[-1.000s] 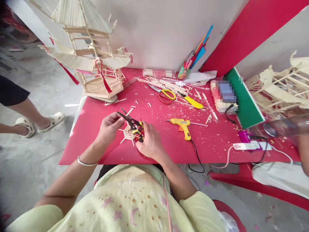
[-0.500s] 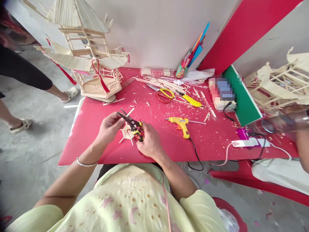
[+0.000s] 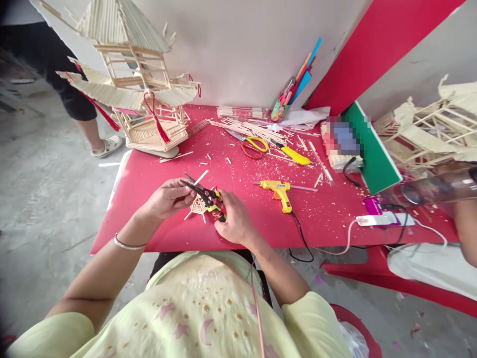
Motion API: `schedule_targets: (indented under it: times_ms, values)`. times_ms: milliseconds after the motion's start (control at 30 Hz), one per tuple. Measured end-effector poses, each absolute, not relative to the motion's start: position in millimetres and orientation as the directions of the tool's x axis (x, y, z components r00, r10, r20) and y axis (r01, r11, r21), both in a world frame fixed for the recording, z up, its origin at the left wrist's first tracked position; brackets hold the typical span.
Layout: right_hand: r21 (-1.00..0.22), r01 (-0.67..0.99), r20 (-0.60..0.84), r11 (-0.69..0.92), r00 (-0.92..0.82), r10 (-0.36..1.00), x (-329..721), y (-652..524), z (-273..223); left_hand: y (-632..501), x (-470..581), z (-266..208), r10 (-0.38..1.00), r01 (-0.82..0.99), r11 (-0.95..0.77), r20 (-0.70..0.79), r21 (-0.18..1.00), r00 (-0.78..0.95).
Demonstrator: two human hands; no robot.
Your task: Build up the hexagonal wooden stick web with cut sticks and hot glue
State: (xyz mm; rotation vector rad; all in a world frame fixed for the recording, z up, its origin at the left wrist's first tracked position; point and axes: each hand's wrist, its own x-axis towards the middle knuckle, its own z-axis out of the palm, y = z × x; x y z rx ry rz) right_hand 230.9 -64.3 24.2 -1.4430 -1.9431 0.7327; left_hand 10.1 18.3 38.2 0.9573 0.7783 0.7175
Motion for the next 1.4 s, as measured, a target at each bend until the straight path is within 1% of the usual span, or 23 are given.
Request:
schedule_targets:
  times_ms: [67,200,400,500,567,633,667,733,800,867,933,967,1033,1100,1167,1233,1300,1333,1400]
  values:
    - [-0.735,0.63,0.141,0.25,-0.218,0.966,230.6,-66.7,25.0,17.0,11.5,42.3,0.765,-0.186,0.464,-0.286,0.866,0.577]
    - [-0.725,0.648,0.136,0.232,-0.196,0.971,231.6,-69.7,22.1,14.0,17.8,44.5,0.705,-0.257,0.553,-0.281,0.792,0.651]
    - [-0.686,0.659,0.211,0.309,-0.227,0.951,238.6,-67.9,11.8,9.9,21.5,50.6,0.576,-0.329,0.74,-0.301,0.586,0.76]
    - [-0.679,0.659,0.227,0.323,-0.23,0.946,240.6,-68.5,11.3,6.6,21.8,53.6,0.535,-0.334,0.789,-0.31,0.516,0.786]
    - [-0.685,0.655,0.222,0.318,-0.228,0.948,240.9,-69.4,12.2,4.9,23.0,54.1,0.531,-0.339,0.794,-0.303,0.504,0.791]
    - [-0.702,0.643,0.213,0.307,-0.222,0.951,240.9,-69.9,13.8,4.5,24.4,53.3,0.558,-0.351,0.763,-0.279,0.542,0.781]
    - [-0.717,0.628,0.211,0.303,-0.219,0.953,241.0,-70.0,14.9,4.8,24.8,52.6,0.591,-0.363,0.727,-0.262,0.584,0.763]
    - [-0.768,0.572,0.19,0.288,-0.226,0.956,241.6,-70.1,18.0,6.3,24.2,51.1,0.685,-0.376,0.611,-0.227,0.696,0.692]
    - [-0.831,0.501,0.137,0.241,-0.235,0.962,243.1,-70.7,22.5,7.6,21.8,49.7,0.771,-0.333,0.477,-0.205,0.814,0.602]
    - [-0.875,0.459,0.053,0.154,-0.224,0.973,244.9,-72.1,27.6,8.0,18.5,48.4,0.827,-0.235,0.352,-0.184,0.906,0.531]
    - [-0.91,0.411,-0.054,0.042,-0.22,0.974,246.0,-74.3,32.2,7.4,15.5,47.1,0.864,-0.113,0.188,-0.109,0.976,0.491]
    - [-0.932,0.361,-0.118,-0.026,-0.234,0.965,246.1,-75.5,34.0,7.0,14.4,46.3,0.877,-0.057,0.087,-0.049,0.995,0.477]
    - [-0.963,0.189,-0.244,-0.194,-0.296,0.923,245.0,-77.8,36.4,6.6,13.3,44.4,0.885,0.026,-0.097,0.074,0.995,0.46]
    - [-0.937,0.001,-0.325,-0.349,-0.366,0.872,242.8,-79.9,37.0,7.0,13.8,42.1,0.879,0.045,-0.176,0.136,0.983,0.458]
    - [-0.876,-0.145,-0.362,-0.459,-0.431,0.827,240.4,-81.7,35.6,7.7,15.3,39.5,0.872,0.011,-0.154,0.13,0.988,0.471]
    - [-0.792,-0.273,-0.355,-0.546,-0.522,0.776,238.9,-83.4,32.4,8.5,16.3,36.9,0.861,-0.042,-0.107,0.113,0.993,0.495]
    - [-0.699,-0.373,-0.313,-0.61,-0.608,0.73,238.9,-84.6,28.5,11.9,15.6,34.3,0.848,-0.084,-0.078,0.111,0.993,0.518]
    - [-0.662,-0.407,-0.291,-0.629,-0.634,0.716,239.7,-84.6,26.9,16.0,14.6,32.8,0.839,-0.092,-0.075,0.113,0.993,0.533]
    - [-0.633,-0.462,-0.272,-0.621,-0.619,0.737,243.0,-82.7,25.4,31.3,12.5,28.7,0.817,-0.052,-0.1,0.112,0.994,0.565]
